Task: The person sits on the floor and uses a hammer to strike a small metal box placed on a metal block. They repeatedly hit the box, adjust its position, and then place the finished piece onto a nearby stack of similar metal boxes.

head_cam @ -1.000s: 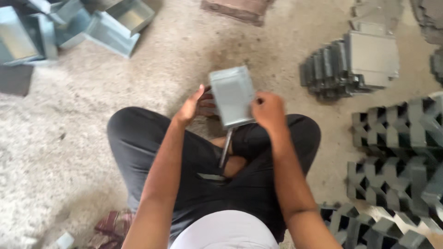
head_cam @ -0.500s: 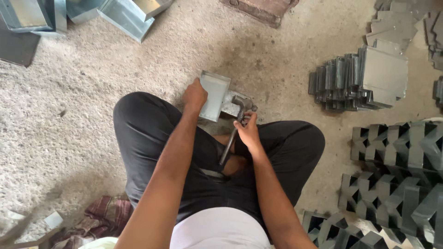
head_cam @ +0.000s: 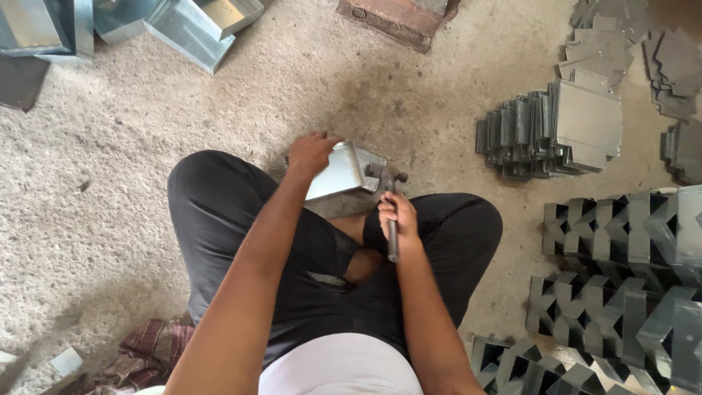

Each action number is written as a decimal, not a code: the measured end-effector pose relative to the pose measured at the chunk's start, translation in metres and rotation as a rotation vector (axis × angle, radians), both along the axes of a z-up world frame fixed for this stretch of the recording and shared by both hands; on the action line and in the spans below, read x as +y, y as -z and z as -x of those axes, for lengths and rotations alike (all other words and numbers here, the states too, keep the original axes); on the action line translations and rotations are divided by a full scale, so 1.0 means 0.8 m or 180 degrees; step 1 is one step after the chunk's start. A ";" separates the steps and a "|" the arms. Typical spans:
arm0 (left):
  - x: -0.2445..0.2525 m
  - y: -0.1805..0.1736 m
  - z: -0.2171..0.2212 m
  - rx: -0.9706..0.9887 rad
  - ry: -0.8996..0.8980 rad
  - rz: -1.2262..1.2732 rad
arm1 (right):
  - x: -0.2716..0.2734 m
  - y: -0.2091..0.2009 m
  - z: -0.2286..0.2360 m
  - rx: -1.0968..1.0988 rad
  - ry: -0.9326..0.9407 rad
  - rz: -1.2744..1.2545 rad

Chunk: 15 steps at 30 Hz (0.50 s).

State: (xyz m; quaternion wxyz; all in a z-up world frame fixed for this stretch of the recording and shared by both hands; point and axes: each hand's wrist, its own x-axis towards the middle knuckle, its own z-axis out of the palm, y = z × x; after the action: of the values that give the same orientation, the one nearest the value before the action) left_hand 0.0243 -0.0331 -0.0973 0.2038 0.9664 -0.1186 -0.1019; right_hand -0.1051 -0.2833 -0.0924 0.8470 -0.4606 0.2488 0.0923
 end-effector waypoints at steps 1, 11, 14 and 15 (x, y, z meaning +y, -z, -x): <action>-0.003 -0.003 0.003 -0.0011 0.0056 -0.0090 | -0.003 -0.013 0.000 -0.0065 -0.0074 0.0140; -0.021 0.000 -0.001 -0.0083 0.0479 -0.0173 | 0.033 -0.121 -0.003 -0.1891 -0.0621 0.2614; -0.024 0.001 0.003 -0.0006 0.0444 -0.0192 | 0.034 -0.110 -0.019 -0.1426 -0.1101 0.3012; -0.025 0.002 0.003 -0.0020 0.0425 -0.0183 | 0.032 -0.103 -0.022 -0.1916 -0.1110 0.3566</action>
State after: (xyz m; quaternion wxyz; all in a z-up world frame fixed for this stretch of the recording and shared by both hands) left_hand 0.0216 -0.0530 -0.0991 0.1683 0.9622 -0.1805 -0.1156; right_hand -0.0875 -0.2573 -0.0102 0.4843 -0.8710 -0.0668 -0.0481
